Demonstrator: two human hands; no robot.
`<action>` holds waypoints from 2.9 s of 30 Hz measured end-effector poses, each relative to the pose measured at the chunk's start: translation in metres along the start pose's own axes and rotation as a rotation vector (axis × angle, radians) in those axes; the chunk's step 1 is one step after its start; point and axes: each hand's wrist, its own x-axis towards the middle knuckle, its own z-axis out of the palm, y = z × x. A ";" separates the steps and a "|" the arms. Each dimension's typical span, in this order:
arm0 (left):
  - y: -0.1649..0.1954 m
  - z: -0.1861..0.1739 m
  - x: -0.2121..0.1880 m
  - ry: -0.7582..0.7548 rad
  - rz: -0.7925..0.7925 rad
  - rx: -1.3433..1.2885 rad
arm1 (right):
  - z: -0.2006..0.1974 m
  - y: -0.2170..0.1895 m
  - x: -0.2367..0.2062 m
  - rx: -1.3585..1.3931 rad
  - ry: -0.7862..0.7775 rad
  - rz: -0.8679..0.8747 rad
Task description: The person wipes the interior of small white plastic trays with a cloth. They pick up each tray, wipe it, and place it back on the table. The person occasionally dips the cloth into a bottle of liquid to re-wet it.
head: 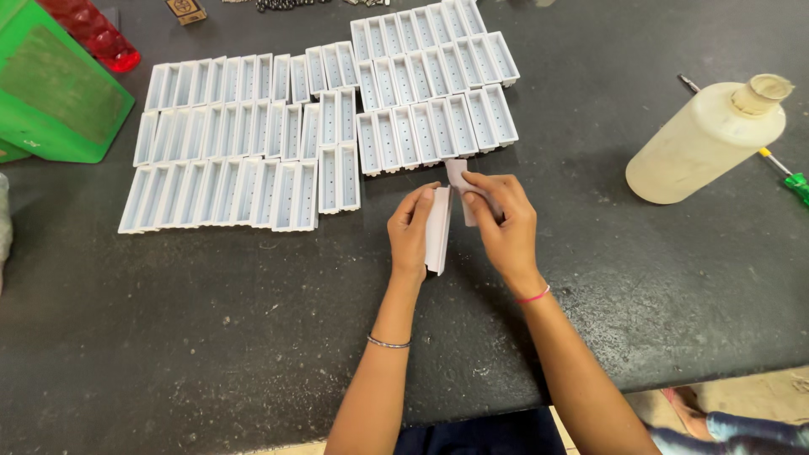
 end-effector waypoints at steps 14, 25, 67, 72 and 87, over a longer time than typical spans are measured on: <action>0.019 -0.012 0.000 0.233 0.320 0.190 | 0.028 -0.001 -0.022 0.025 -0.265 -0.093; 0.027 -0.072 0.029 0.271 -0.079 -0.411 | 0.006 0.002 -0.006 0.134 -0.720 0.049; -0.051 -0.051 0.030 0.276 -0.167 -0.399 | -0.008 -0.002 0.003 0.080 -0.811 0.364; -0.055 -0.052 0.032 0.297 -0.140 -0.425 | -0.007 0.000 0.001 0.074 -0.792 0.302; 0.052 -0.067 0.007 0.383 0.277 1.175 | 0.006 0.012 -0.007 -0.108 -0.662 0.100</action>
